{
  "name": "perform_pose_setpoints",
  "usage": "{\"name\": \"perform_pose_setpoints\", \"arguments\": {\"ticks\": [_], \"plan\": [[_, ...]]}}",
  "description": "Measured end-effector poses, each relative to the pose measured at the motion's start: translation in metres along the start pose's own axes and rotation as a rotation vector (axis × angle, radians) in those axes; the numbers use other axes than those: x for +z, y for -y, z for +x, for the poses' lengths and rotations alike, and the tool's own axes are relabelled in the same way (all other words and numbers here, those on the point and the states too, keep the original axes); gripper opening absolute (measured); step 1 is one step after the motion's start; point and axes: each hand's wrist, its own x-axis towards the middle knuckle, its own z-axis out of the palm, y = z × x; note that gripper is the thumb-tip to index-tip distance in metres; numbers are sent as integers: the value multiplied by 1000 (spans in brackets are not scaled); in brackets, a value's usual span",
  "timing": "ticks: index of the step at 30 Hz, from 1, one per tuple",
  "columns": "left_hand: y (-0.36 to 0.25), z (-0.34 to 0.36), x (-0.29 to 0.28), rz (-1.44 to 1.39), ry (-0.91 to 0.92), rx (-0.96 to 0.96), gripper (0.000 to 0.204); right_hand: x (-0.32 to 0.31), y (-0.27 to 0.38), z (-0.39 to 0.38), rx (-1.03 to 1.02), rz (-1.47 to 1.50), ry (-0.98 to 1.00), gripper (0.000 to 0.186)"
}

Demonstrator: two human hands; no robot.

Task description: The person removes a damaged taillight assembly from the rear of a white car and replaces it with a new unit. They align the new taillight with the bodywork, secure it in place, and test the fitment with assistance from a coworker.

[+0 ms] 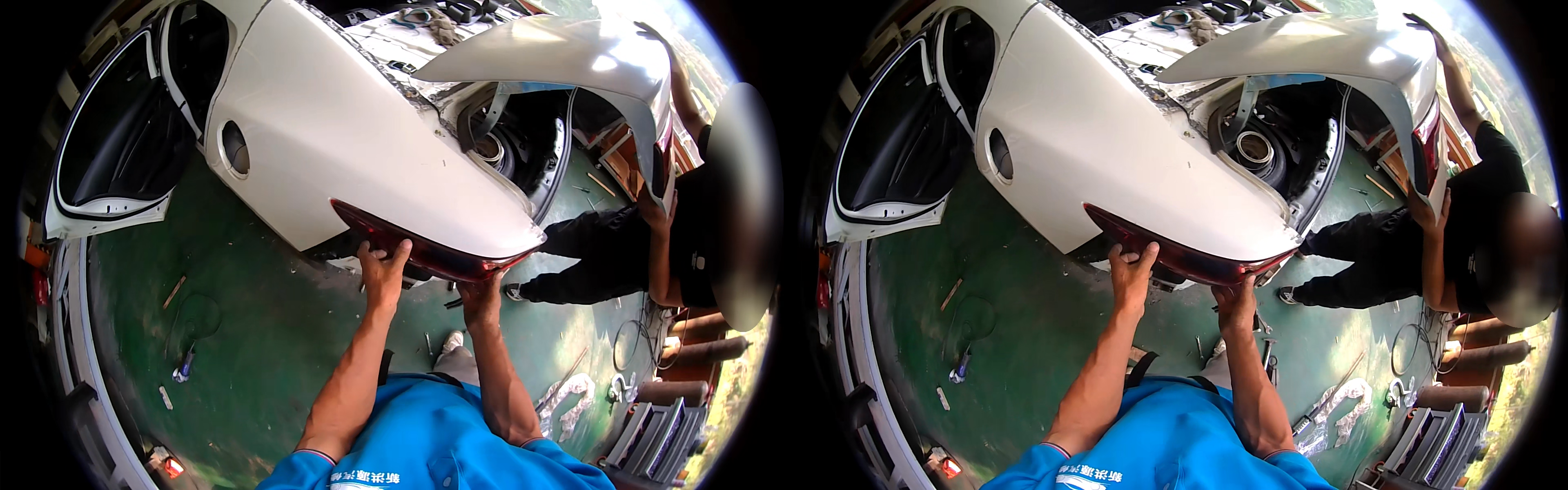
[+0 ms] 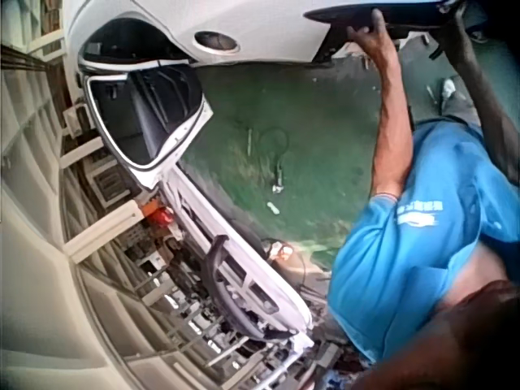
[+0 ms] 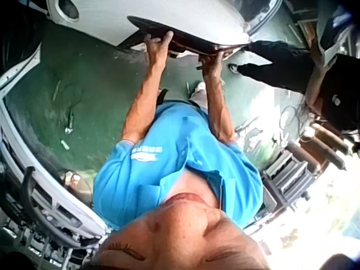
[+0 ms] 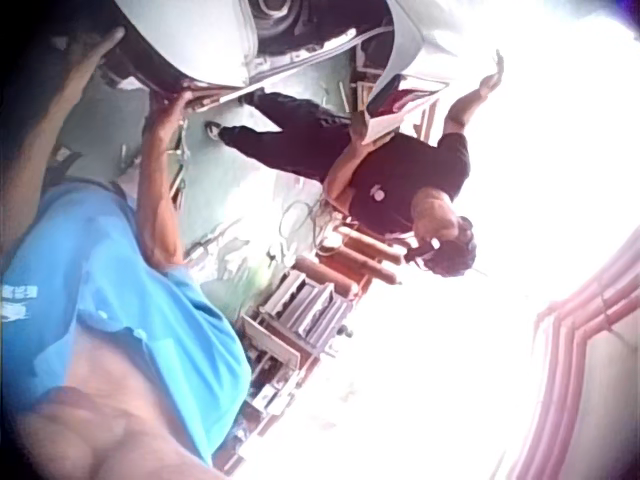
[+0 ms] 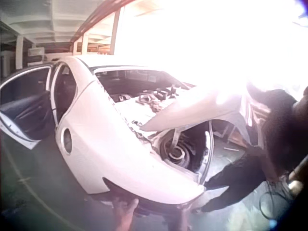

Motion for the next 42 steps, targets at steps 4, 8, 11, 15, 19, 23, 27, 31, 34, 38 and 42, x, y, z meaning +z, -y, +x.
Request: {"name": "perform_pose_setpoints", "arguments": {"ticks": [4, 8, 11, 15, 19, 23, 27, 31, 34, 38, 42], "plan": [[-8, 7, -1, -95, 103, -128, 109, 10, 0, -4, -30, 38, -41, 80], [-1, 14, 5, -110, 60, -94, 107, 12, -3, -6, -48, 75, -49, 78], [0, 21, 12, -119, 35, -99, 86, 15, -3, -7, -56, 64, -42, 80], [-12, 15, 10, -123, 83, -126, 105, 21, 1, -12, -3, 19, -35, 86], [-10, 17, 7, -199, 65, -78, 96, 68, -8, -40, 258, -52, -162, 98], [-22, 11, 10, -200, 74, -107, 89, 116, -4, -32, 270, 108, -233, 96], [4, 28, 7, -194, 87, -11, 73, 132, -13, -32, 219, 36, -285, 87], [-21, 8, 12, -168, 79, -95, 60, 122, -15, -29, 200, 4, -327, 96], [-28, 2, 9, -172, 65, -77, 62, 128, -6, -33, 247, -17, -317, 99], [-30, 2, 7, -198, 125, -63, 56, 129, -7, -35, 237, -42, -330, 101], [-18, 11, 6, -187, 189, -107, 67, 123, -12, -31, 211, -39, -300, 100]]}}
